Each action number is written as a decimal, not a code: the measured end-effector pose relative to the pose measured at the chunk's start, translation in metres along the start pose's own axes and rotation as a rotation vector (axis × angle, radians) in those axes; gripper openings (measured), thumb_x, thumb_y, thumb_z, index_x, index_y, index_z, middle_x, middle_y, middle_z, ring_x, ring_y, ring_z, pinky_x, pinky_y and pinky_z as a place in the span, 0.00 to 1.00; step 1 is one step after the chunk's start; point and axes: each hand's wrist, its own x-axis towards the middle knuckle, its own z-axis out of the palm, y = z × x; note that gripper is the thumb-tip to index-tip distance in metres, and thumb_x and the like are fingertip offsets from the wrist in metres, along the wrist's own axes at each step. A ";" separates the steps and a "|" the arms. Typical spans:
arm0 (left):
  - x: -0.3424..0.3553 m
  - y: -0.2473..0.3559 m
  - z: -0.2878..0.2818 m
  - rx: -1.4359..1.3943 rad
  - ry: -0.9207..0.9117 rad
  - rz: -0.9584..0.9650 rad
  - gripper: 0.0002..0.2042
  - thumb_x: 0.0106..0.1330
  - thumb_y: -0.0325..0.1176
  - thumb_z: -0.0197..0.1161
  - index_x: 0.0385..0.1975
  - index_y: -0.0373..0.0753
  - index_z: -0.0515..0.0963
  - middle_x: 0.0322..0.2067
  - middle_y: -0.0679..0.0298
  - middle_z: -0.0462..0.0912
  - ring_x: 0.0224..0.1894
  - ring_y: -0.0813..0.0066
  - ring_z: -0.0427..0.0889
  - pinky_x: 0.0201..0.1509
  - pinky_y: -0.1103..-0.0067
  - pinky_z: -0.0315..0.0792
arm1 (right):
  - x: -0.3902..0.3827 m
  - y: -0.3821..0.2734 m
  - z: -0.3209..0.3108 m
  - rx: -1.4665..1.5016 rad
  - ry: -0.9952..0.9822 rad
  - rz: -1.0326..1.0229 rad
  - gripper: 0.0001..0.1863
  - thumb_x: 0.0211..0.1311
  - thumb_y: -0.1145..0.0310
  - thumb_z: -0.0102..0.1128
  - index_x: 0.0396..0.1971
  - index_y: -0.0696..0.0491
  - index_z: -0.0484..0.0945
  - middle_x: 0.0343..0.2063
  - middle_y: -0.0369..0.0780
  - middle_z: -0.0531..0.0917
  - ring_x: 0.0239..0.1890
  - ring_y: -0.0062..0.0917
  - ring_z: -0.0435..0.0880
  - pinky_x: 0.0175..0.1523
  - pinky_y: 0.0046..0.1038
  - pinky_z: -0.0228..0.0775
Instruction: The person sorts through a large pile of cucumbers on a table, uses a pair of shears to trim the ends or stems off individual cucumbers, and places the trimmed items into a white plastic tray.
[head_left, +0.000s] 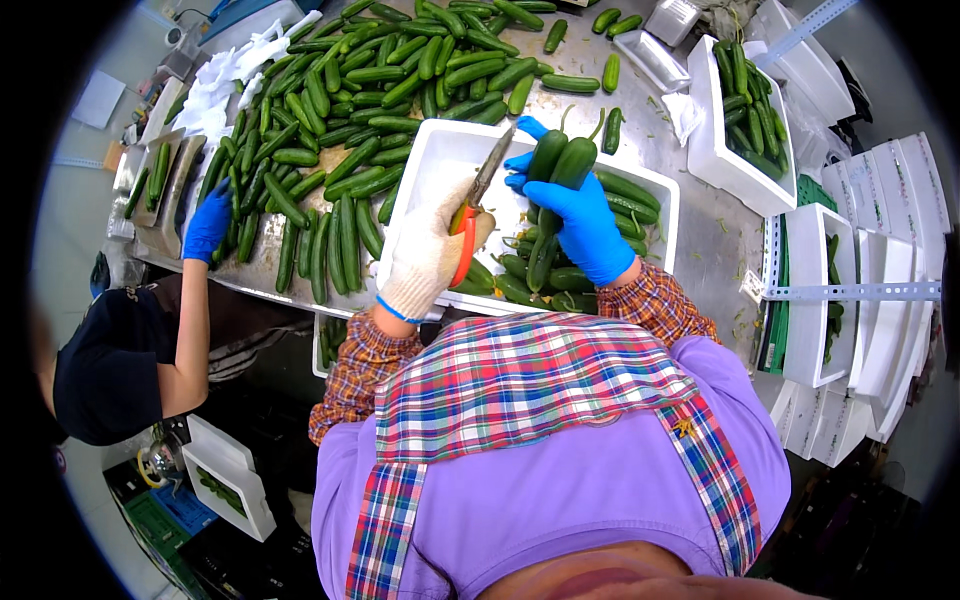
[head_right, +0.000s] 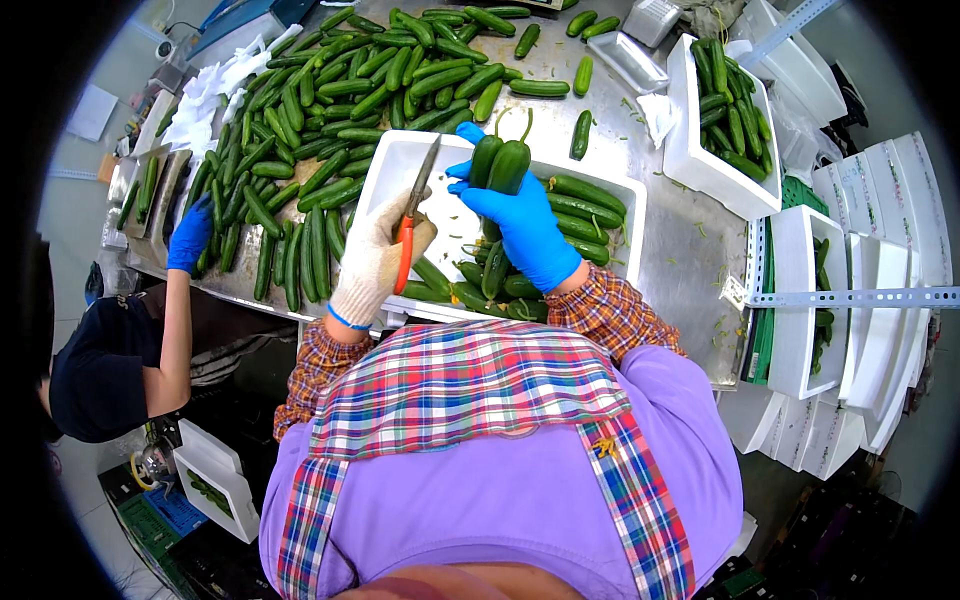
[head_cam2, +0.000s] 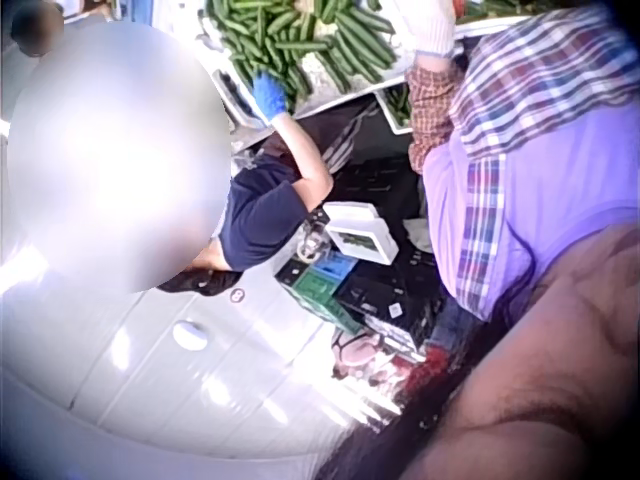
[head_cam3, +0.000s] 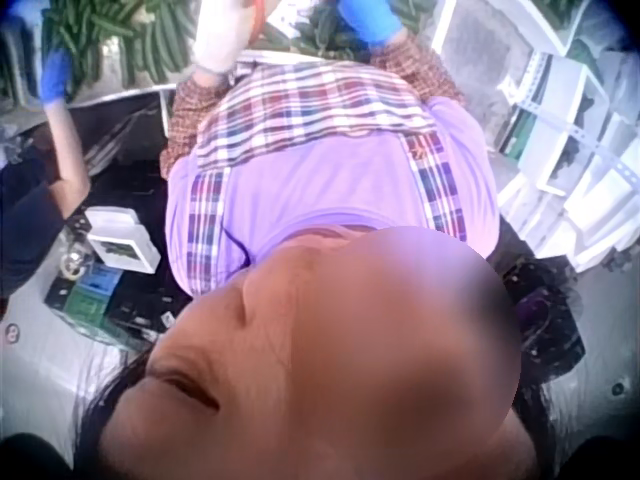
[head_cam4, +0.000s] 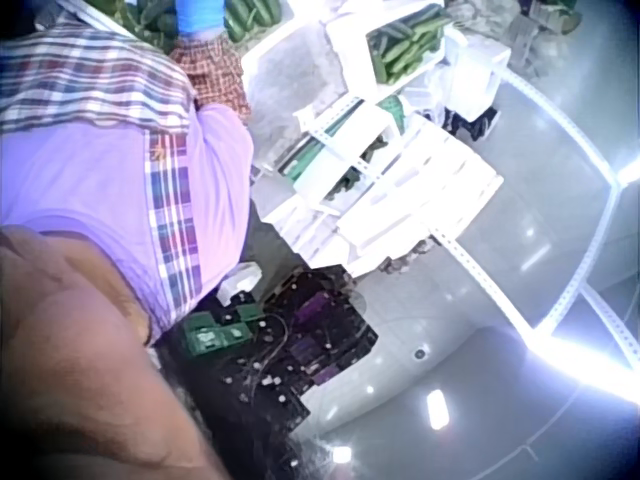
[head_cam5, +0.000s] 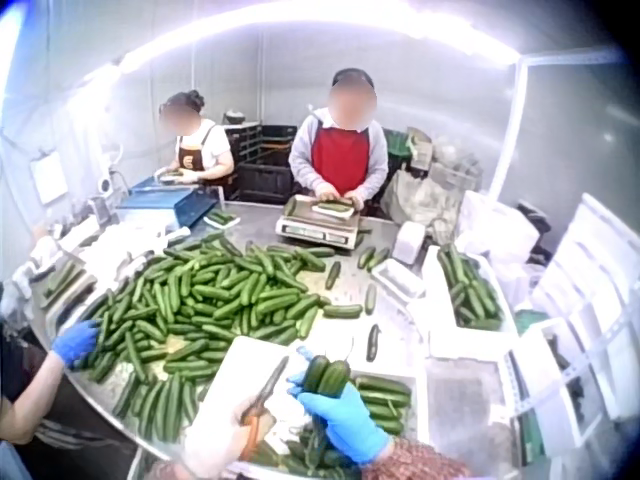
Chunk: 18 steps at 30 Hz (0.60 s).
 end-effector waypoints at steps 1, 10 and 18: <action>0.001 -0.001 -0.005 0.129 0.016 0.105 0.23 0.60 0.31 0.64 0.57 0.34 0.72 0.32 0.63 0.81 0.35 0.78 0.80 0.41 0.82 0.73 | 0.001 -0.001 -0.005 -0.075 0.003 -0.019 0.35 0.56 0.76 0.56 0.67 0.55 0.62 0.46 0.40 0.79 0.48 0.24 0.78 0.58 0.27 0.69; -0.003 0.005 -0.031 0.684 0.053 0.283 0.24 0.57 0.33 0.67 0.56 0.45 0.74 0.40 0.54 0.82 0.41 0.58 0.83 0.44 0.70 0.76 | 0.002 0.003 0.000 -0.552 -0.007 -0.197 0.37 0.50 0.81 0.54 0.65 0.49 0.67 0.46 0.38 0.80 0.45 0.22 0.79 0.53 0.25 0.71; -0.006 0.027 -0.034 0.737 -0.082 -0.007 0.24 0.57 0.32 0.66 0.56 0.45 0.74 0.40 0.54 0.82 0.39 0.58 0.83 0.42 0.70 0.76 | 0.003 0.005 -0.004 -0.650 0.009 -0.236 0.36 0.49 0.81 0.53 0.63 0.45 0.69 0.40 0.40 0.81 0.44 0.26 0.80 0.51 0.26 0.70</action>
